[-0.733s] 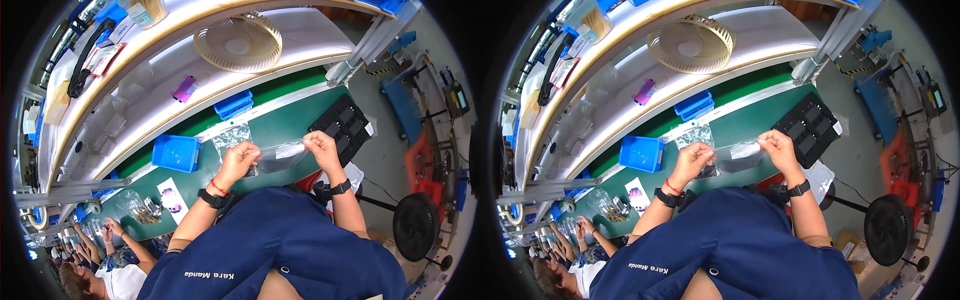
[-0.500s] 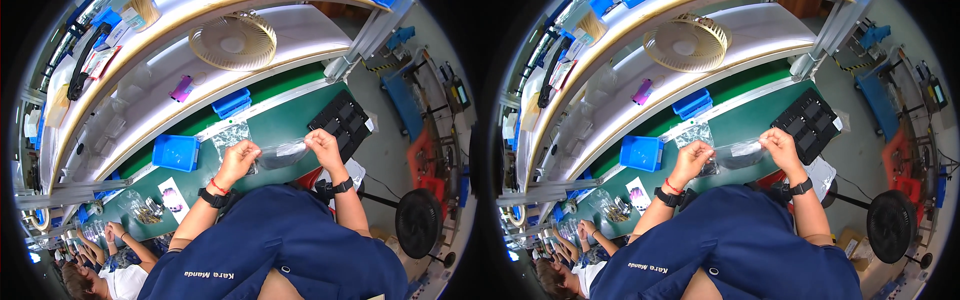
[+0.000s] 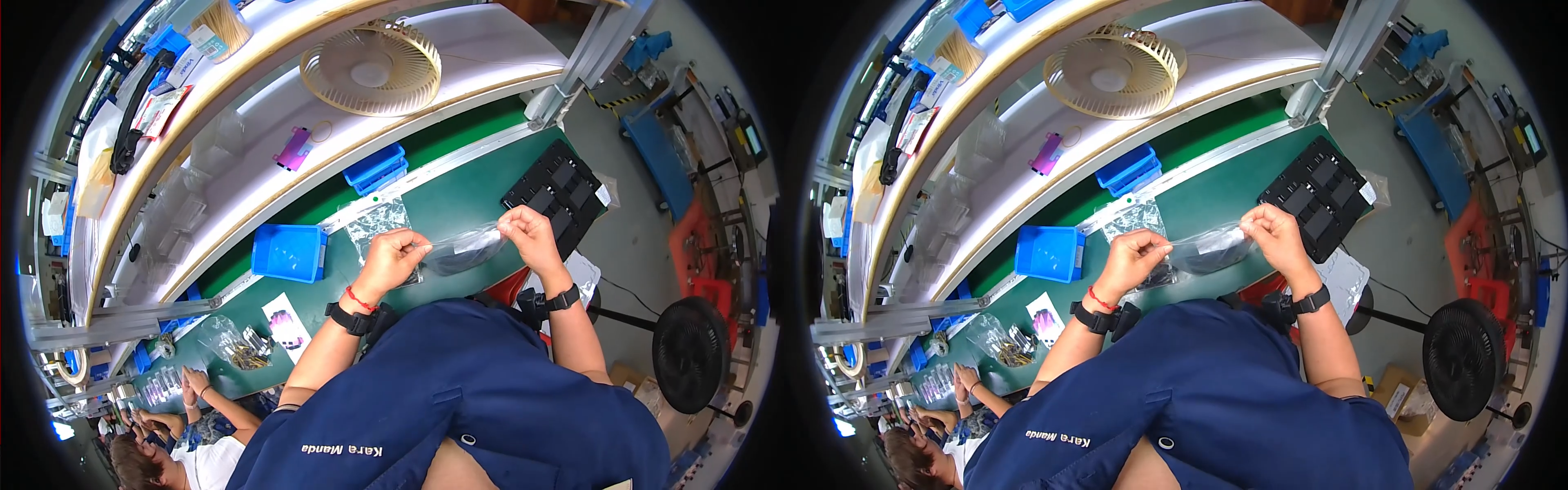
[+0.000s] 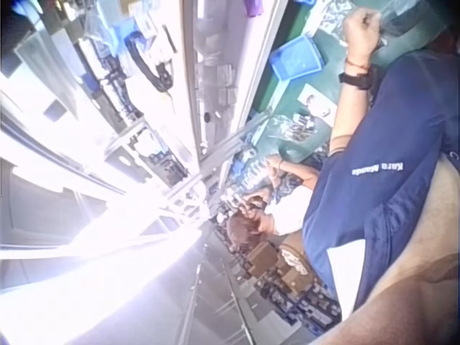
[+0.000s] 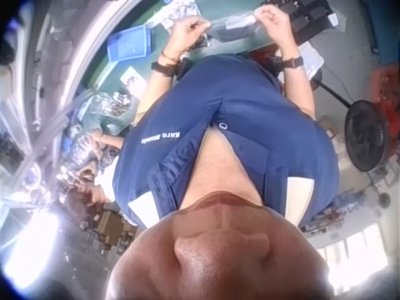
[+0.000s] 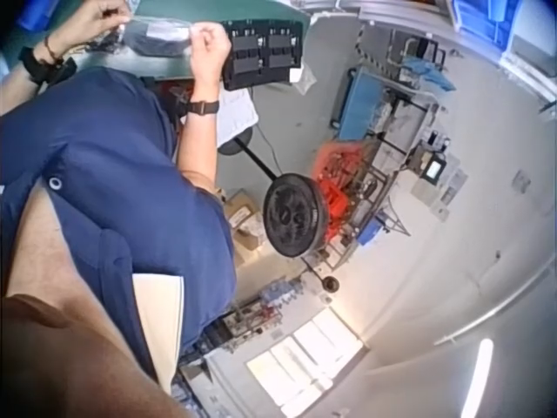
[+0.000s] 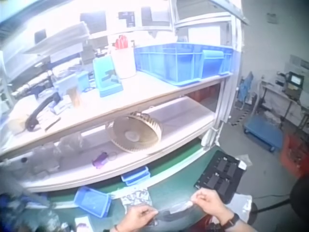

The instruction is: Manually sorting and packaging small electronic or mechanical parts into plastic trays and bags on an assembly line.

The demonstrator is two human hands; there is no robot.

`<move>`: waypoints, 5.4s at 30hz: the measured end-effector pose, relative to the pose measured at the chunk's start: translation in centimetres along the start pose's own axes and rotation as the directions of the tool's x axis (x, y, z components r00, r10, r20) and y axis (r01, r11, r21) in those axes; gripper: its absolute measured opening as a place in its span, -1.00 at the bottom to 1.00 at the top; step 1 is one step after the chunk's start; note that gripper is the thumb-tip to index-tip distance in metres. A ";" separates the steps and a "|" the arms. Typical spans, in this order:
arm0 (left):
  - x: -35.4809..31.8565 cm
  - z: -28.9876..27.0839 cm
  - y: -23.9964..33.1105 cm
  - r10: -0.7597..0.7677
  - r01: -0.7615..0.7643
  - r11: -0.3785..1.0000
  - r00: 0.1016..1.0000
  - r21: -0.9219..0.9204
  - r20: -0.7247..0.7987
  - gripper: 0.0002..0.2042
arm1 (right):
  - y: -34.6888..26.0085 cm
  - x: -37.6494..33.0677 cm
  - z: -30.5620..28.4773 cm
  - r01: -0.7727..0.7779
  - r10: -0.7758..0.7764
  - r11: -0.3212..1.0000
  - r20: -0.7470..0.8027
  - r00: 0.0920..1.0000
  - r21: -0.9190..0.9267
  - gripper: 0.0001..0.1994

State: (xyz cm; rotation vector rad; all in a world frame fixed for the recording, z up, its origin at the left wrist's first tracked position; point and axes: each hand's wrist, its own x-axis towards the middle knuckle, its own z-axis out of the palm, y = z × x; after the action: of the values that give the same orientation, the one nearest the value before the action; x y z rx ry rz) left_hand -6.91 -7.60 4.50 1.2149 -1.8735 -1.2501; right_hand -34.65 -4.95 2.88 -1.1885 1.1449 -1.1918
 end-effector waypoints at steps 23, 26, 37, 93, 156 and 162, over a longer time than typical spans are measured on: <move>1.0 0.6 0.3 0.142 -0.140 0.988 0.990 0.067 -0.022 -0.93 | -0.6 0.4 0.4 -0.040 0.041 0.999 0.023 0.999 -0.027 -0.96; 1.0 0.6 0.1 0.173 -0.171 0.984 0.985 0.057 -0.023 -0.93 | -0.5 0.5 0.4 -0.039 0.040 0.999 0.021 0.999 -0.031 -0.96; 1.3 1.1 0.2 0.226 -0.224 0.972 0.974 0.064 -0.026 -0.95 | -0.7 0.4 0.5 -0.045 0.047 0.998 0.045 0.998 -0.045 -0.97; 0.6 -0.5 0.2 0.222 -0.198 0.965 0.966 0.172 -0.130 -0.91 | -1.7 1.8 0.2 0.060 -0.033 0.986 0.166 0.986 -0.156 -0.92; -7.8 -7.1 -16.6 -0.058 0.571 0.655 0.691 0.495 -0.720 -0.81 | 10.3 14.3 17.6 0.215 0.175 0.353 0.291 0.941 -0.910 -0.44; -7.1 -6.4 -13.1 0.178 0.536 0.638 0.595 0.552 -0.784 -0.78 | 8.1 11.6 16.3 0.430 -0.171 0.583 0.414 0.894 -0.689 -0.73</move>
State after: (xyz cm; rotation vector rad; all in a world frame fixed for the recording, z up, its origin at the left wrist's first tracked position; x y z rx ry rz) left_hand 6.19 -5.64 -4.85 2.0274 -1.5216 0.2186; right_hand -17.50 -15.69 -4.52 -2.2359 1.2728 -0.6800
